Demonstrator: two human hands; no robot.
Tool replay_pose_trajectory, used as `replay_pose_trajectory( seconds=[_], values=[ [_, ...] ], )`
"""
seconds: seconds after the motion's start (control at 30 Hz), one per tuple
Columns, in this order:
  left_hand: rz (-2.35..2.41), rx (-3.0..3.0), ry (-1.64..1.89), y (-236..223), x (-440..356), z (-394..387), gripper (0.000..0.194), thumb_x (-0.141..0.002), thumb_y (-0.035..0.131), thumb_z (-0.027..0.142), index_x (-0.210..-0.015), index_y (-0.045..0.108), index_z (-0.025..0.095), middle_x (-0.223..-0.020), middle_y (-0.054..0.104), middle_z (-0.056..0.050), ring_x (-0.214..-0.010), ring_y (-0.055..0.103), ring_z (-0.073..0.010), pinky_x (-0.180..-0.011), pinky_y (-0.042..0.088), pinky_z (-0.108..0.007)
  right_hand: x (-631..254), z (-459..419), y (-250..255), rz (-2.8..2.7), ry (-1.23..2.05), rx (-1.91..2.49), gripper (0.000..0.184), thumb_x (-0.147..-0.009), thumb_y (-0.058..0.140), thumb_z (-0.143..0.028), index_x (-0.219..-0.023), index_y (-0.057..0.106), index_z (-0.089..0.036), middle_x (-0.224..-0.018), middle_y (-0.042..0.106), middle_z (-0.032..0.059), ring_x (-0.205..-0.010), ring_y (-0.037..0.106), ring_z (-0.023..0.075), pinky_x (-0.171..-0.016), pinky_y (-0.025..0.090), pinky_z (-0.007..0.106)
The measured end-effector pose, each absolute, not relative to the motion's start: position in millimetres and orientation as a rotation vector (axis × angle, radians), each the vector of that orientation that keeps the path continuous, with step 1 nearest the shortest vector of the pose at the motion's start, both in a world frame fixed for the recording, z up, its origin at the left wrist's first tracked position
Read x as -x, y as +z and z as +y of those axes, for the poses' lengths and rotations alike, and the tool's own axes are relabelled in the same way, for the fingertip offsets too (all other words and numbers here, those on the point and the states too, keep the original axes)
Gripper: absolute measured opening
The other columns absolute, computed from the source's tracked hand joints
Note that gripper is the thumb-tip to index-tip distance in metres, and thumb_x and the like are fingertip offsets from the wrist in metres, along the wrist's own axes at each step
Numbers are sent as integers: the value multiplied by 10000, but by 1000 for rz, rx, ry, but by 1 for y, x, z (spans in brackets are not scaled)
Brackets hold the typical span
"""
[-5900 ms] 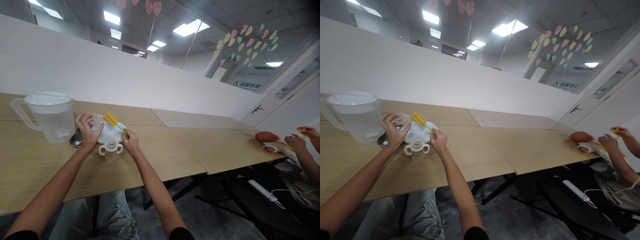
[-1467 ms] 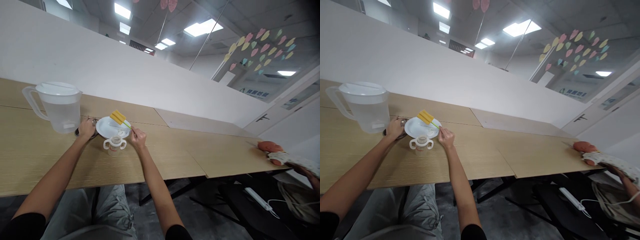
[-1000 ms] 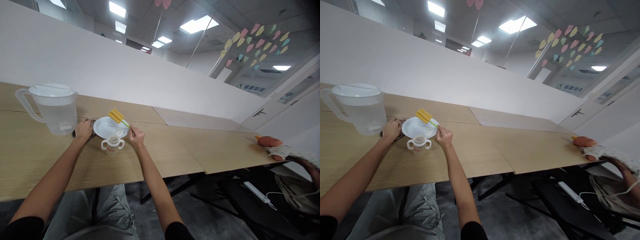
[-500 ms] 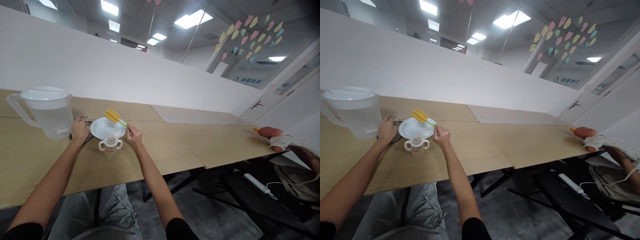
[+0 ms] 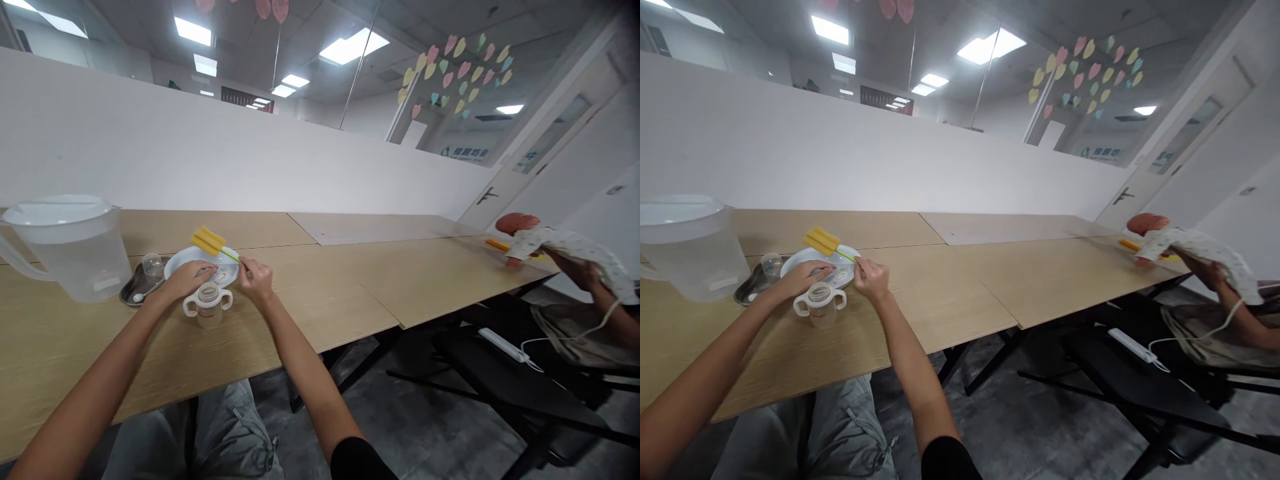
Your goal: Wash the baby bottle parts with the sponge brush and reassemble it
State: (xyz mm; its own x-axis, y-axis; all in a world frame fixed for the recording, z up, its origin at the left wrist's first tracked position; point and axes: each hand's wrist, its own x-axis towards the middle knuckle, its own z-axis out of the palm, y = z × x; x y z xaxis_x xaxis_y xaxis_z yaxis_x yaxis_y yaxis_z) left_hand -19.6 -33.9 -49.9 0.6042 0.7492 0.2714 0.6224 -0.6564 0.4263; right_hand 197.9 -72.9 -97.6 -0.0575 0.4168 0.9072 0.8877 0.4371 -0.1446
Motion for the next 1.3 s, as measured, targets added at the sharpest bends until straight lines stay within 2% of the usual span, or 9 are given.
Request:
replay_pose_trajectory(
  seconds=[0.17, 0.33, 0.47, 0.57, 0.77, 0.97, 1.3],
  values=[
    [1165, -2625, 453, -55, 8, -18, 618, -880, 390, 622, -1074, 735, 148, -1271, 649, -167, -1189, 591, -317, -1053, 411, -405, -197, -74, -96, -1689, -597, 1132, 270, -951, 471, -233, -1062, 711, -178, -816, 760, 65, -664, 690, 139, -626, 520, 230],
    [1119, -2638, 450, -58, 4, -14, 556, -872, 402, 576, -1079, 720, 170, -1269, 655, -154, -1225, 572, -297, -1099, 378, -413, -197, -74, -95, -1711, -588, 1160, 260, -951, 481, -244, -1061, 709, -184, -799, 760, 59, -649, 682, 132, -617, 514, 221],
    [1100, -2638, 453, -49, 6, -17, 554, -865, 374, 570, -1004, 735, 174, -1206, 685, -154, -1175, 601, -297, -1078, 402, -403, -197, -74, -96, -1712, -586, 1170, 261, -953, 480, -250, -1066, 708, -191, -805, 758, 60, -651, 682, 135, -616, 514, 227],
    [1095, -2638, 467, -41, 11, -15, 515, -829, 409, 521, -998, 737, 162, -1209, 689, -139, -1150, 620, -291, -1054, 427, -386, -197, -74, -96, -1699, -581, 1183, 269, -957, 472, -247, -1073, 708, -193, -802, 755, 60, -656, 681, 134, -624, 517, 224],
    [1147, -2595, 484, -28, 24, -11, 382, -703, 513, 356, -961, 754, 210, -1179, 717, -62, -1132, 634, -250, -1049, 442, -341, -196, -75, -96, -1673, -543, 1190, 262, -954, 464, -234, -1037, 709, -195, -817, 756, 60, -682, 686, 132, -655, 530, 221],
    [1175, -2625, 536, -8, 30, -9, 358, -676, 483, 245, -887, 772, 233, -1108, 742, -22, -1088, 657, -235, -1026, 459, -320, -196, -75, -98, -1608, -504, 1161, 264, -953, 454, -231, -1016, 705, -176, -852, 763, 70, -706, 699, 137, -661, 534, 225],
    [1262, -2604, 559, 18, 30, -7, 265, -686, 572, 295, -831, 789, 249, -984, 768, -12, -942, 677, -248, -878, 506, -320, -201, -73, -101, -1560, -496, 1220, 236, -927, 491, -213, -1013, 711, -198, -864, 765, 62, -696, 705, 142, -637, 541, 227]
  ],
)
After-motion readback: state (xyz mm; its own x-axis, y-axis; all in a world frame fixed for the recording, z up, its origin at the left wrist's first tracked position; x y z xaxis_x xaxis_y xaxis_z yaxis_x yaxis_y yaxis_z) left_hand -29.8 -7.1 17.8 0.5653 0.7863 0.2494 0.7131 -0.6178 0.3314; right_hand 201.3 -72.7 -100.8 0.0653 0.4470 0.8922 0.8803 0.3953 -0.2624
